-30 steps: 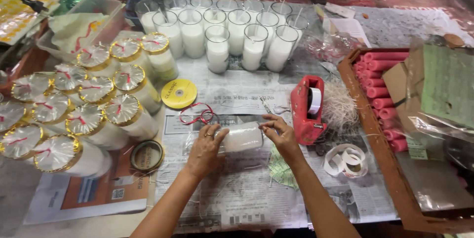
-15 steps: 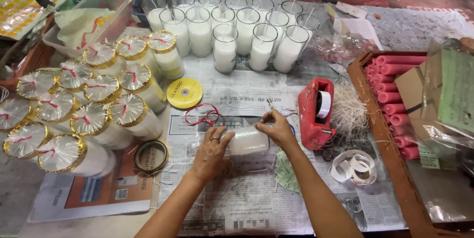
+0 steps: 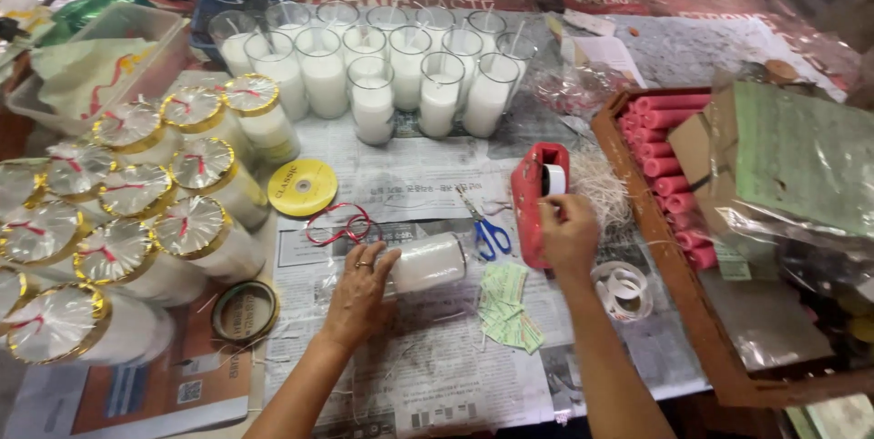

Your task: Wrapping candle glasses with decorative gold bands and plastic sleeves.

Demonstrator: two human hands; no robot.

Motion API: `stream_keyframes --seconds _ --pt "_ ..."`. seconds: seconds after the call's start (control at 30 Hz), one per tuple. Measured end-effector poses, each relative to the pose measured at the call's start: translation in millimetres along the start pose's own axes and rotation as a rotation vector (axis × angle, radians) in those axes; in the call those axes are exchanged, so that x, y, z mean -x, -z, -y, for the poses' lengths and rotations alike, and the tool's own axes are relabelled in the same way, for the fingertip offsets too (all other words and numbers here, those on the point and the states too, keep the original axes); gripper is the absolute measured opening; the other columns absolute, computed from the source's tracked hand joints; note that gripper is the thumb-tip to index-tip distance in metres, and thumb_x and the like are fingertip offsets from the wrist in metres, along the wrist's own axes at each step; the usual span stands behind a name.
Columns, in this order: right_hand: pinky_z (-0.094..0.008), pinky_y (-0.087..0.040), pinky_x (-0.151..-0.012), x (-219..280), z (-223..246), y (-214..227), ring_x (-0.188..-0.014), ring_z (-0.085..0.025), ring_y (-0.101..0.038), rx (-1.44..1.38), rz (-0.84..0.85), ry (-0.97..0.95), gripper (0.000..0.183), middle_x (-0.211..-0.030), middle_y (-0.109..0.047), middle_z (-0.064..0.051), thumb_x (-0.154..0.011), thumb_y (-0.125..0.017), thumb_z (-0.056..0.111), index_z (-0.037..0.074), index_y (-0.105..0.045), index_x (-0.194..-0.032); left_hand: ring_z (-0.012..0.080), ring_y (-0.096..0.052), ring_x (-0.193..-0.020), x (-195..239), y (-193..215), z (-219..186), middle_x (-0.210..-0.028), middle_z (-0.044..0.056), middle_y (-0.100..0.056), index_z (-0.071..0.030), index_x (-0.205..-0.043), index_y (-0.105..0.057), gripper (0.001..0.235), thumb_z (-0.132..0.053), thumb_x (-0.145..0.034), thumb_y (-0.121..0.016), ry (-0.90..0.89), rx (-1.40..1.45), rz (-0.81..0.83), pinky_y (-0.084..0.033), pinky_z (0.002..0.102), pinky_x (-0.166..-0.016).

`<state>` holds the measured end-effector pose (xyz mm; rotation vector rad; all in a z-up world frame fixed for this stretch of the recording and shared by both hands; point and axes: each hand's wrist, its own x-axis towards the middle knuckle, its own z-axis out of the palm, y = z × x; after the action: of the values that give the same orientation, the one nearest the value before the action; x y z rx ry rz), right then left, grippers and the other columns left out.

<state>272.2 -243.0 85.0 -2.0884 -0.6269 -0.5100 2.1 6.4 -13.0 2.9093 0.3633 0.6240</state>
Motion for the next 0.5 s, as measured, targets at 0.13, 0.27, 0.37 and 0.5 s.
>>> stream_keyframes --seconds 0.13,0.27,0.37,0.5 --pt "-0.050 -0.051 -0.089 0 -68 35 -0.099 -0.040 -0.066 0.105 0.080 -0.255 0.023 -0.096 -0.071 -0.018 -0.091 -0.071 0.029 0.007 -0.075 -0.096 0.0396 -0.046 -0.132 -1 2 -1 -0.141 0.011 -0.051 -0.026 -0.144 -0.046 0.110 -0.031 -0.046 -0.097 -0.022 -0.021 -0.002 -0.043 0.045 -0.113" --pt "-0.046 -0.055 -0.074 1 -77 38 -0.089 -0.028 -0.068 -0.157 0.384 -0.658 0.033 -0.094 -0.074 -0.013 -0.084 -0.076 0.041 0.013 -0.080 -0.102 0.0402 -0.045 -0.132 -1 9 -5 -0.141 0.011 -0.050 -0.026 -0.145 -0.044 0.106 -0.028 -0.051 -0.095 0.011 -0.009 0.025 -0.044 0.046 -0.112" --pt "-0.042 -0.055 -0.068 -8 -70 34 -0.085 -0.027 -0.066 -0.205 0.411 -0.657 0.037 -0.090 -0.073 -0.017 -0.079 -0.078 0.038 0.010 -0.081 -0.102 0.0401 -0.045 -0.133 -1 10 -7 -0.141 0.011 -0.050 -0.026 -0.145 -0.045 0.105 -0.027 -0.052 -0.095 0.020 0.002 0.029 -0.044 0.046 -0.112" --pt "-0.032 -0.049 -0.063 -9 -51 25 -0.070 -0.017 -0.060 -0.222 0.305 -0.593 0.018 -0.072 -0.070 -0.007 -0.073 -0.079 0.032 0.017 -0.082 -0.083 0.0391 -0.044 -0.133 -1 11 -6 -0.142 0.010 -0.050 -0.026 -0.144 -0.046 0.104 -0.027 -0.053 -0.096 0.025 0.026 0.034 -0.044 0.045 -0.112"
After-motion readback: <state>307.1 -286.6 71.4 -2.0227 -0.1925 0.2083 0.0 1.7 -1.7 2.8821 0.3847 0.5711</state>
